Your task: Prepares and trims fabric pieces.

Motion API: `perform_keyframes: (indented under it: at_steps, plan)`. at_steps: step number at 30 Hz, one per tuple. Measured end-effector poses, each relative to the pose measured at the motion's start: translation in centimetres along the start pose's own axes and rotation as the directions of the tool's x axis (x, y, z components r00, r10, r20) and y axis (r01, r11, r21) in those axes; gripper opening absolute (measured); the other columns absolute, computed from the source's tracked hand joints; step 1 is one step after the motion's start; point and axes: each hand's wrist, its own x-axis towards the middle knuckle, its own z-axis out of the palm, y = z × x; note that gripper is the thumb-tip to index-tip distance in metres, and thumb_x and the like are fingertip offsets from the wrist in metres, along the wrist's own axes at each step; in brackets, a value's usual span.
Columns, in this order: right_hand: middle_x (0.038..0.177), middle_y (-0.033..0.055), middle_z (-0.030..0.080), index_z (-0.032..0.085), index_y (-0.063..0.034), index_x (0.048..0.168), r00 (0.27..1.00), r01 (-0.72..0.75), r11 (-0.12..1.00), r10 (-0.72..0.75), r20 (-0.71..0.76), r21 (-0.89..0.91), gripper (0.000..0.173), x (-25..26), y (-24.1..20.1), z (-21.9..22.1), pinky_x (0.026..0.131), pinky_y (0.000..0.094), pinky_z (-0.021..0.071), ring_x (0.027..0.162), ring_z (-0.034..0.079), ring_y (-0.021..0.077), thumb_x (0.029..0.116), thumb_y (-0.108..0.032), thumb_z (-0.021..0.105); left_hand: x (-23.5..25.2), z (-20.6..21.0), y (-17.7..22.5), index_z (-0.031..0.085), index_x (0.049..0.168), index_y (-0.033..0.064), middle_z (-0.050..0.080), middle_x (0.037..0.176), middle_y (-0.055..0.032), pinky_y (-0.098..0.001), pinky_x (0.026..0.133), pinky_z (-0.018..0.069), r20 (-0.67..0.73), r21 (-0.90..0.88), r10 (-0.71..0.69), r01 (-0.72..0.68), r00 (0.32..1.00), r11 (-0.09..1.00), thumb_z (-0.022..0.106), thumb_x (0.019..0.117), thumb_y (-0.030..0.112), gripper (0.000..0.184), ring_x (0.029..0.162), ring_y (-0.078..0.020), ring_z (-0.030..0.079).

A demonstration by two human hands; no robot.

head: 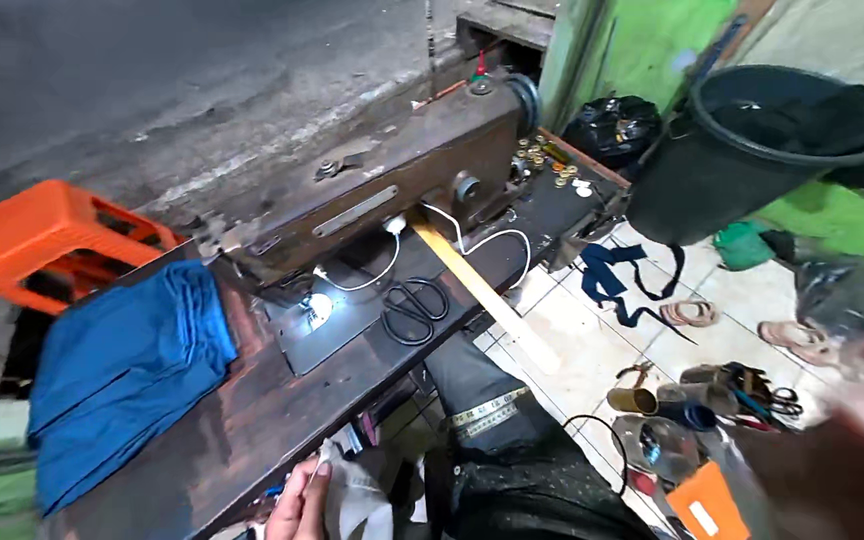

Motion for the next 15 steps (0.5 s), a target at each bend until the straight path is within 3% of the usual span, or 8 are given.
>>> perform_keyframes:
  at_steps: [1, 2, 3, 5, 6, 9, 12, 15]
  plan:
    - [0.097, 0.0010, 0.074, 0.068, -0.0057, 0.098, 0.983, 0.182, 0.960, -0.179, 0.033, -0.211, 0.029, 0.7, 3.2, -1.1, 0.104, 0.0241, 0.0445, 0.100, 0.067, 0.0047, 0.1016, -0.033, 0.058, -0.1, -0.4, 0.1, 0.065, 0.096, 0.0114, 0.064, 0.076, 0.0139, -0.0183, 0.064, 0.0537, 0.011, 0.039, 0.012, -0.013, 1.000, 0.999, 0.047, 0.1030, 0.007, 0.019, 0.067, 0.0043, 0.060]
    - [0.101, -0.0010, 0.073, 0.068, -0.0107, 0.100, 0.940, 0.338, 0.844, -0.322, 0.111, -0.417, 0.017, 2.0, 7.4, -2.5, 0.110, 0.0326, 0.0451, 0.106, 0.067, 0.0073, 0.1031, -0.026, 0.060, -0.4, -0.9, 0.2, 0.065, 0.094, 0.0105, 0.064, 0.075, 0.0141, -0.0181, 0.063, 0.0529, 0.022, 0.068, 0.023, -0.025, 0.999, 0.997, 0.047, 0.1016, 0.006, 0.020, 0.066, 0.0050, 0.059]
    - [0.101, 0.0016, 0.073, 0.068, -0.0100, 0.100, 0.917, 0.390, 0.737, -0.368, 0.156, -0.552, 0.014, 3.7, 11.1, -3.5, 0.106, 0.0390, 0.0497, 0.106, 0.068, 0.0134, 0.1005, -0.024, 0.064, -0.7, -1.3, 0.4, 0.065, 0.093, 0.0103, 0.063, 0.076, 0.0146, -0.0177, 0.063, 0.0528, 0.035, 0.091, 0.038, -0.041, 0.999, 0.995, 0.047, 0.1003, 0.005, 0.021, 0.066, 0.0059, 0.059]
    - [0.097, 0.0153, 0.073, 0.071, 0.0003, 0.101, 0.960, 0.272, 0.681, -0.240, 0.144, -0.680, 0.021, 6.6, 17.9, -4.3, 0.087, 0.0513, 0.0565, 0.094, 0.071, 0.0310, 0.0939, -0.019, 0.070, -1.5, -2.1, 0.8, 0.065, 0.094, 0.0109, 0.063, 0.076, 0.0145, -0.0182, 0.063, 0.0532, 0.044, 0.110, 0.049, -0.054, 0.998, 0.992, 0.045, 0.1011, 0.006, 0.021, 0.066, 0.0055, 0.059]
    - [0.097, 0.0196, 0.072, 0.069, 0.0028, 0.103, 0.986, 0.169, 0.695, -0.117, 0.122, -0.699, 0.022, 7.6, 21.0, -4.2, 0.084, 0.0565, 0.0559, 0.092, 0.070, 0.0370, 0.0946, -0.017, 0.071, -2.0, -2.2, 1.0, 0.064, 0.095, 0.0125, 0.062, 0.076, 0.0150, -0.0179, 0.063, 0.0536, 0.032, 0.110, 0.049, -0.052, 0.998, 0.993, 0.043, 0.1036, 0.008, 0.023, 0.066, 0.0058, 0.060]
    - [0.099, 0.0270, 0.069, 0.067, 0.0048, 0.107, 0.988, 0.008, 0.677, 0.108, 0.110, -0.736, 0.023, 9.2, 28.2, -3.4, 0.087, 0.0674, 0.0519, 0.094, 0.067, 0.0485, 0.0978, -0.016, 0.070, -3.3, -1.9, 1.3, 0.067, 0.102, 0.0095, 0.066, 0.083, 0.0106, -0.0204, 0.072, 0.0564, -0.071, 0.067, 0.020, -0.015, 0.997, 0.998, 0.039, 0.1095, 0.018, 0.030, 0.075, 0.0031, 0.063]
    - [0.105, 0.0343, 0.067, 0.066, 0.0068, 0.110, 0.964, 0.014, 0.608, 0.202, 0.172, -0.794, 0.024, 9.9, 31.5, -1.9, 0.089, 0.0757, 0.0463, 0.104, 0.062, 0.0586, 0.1005, -0.016, 0.065, -4.6, -1.8, 1.4, 0.069, 0.115, 0.0059, 0.071, 0.094, 0.0065, -0.0225, 0.081, 0.0576, -0.111, -0.045, -0.086, 0.081, 0.990, 0.996, 0.038, 0.1097, 0.020, 0.034, 0.084, 0.0014, 0.066]
    - [0.109, 0.0396, 0.064, 0.064, 0.0092, 0.110, 0.951, 0.018, 0.584, 0.239, 0.194, -0.812, 0.026, 10.2, 33.6, -0.7, 0.090, 0.0772, 0.0434, 0.107, 0.060, 0.0621, 0.1028, -0.015, 0.059, -5.6, -2.7, 1.0, 0.068, 0.114, 0.0088, 0.065, 0.085, 0.0094, -0.0176, 0.065, 0.0520, -0.033, -0.135, -0.098, 0.092, 0.995, 0.986, 0.037, 0.1101, 0.021, 0.034, 0.070, 0.0037, 0.059]
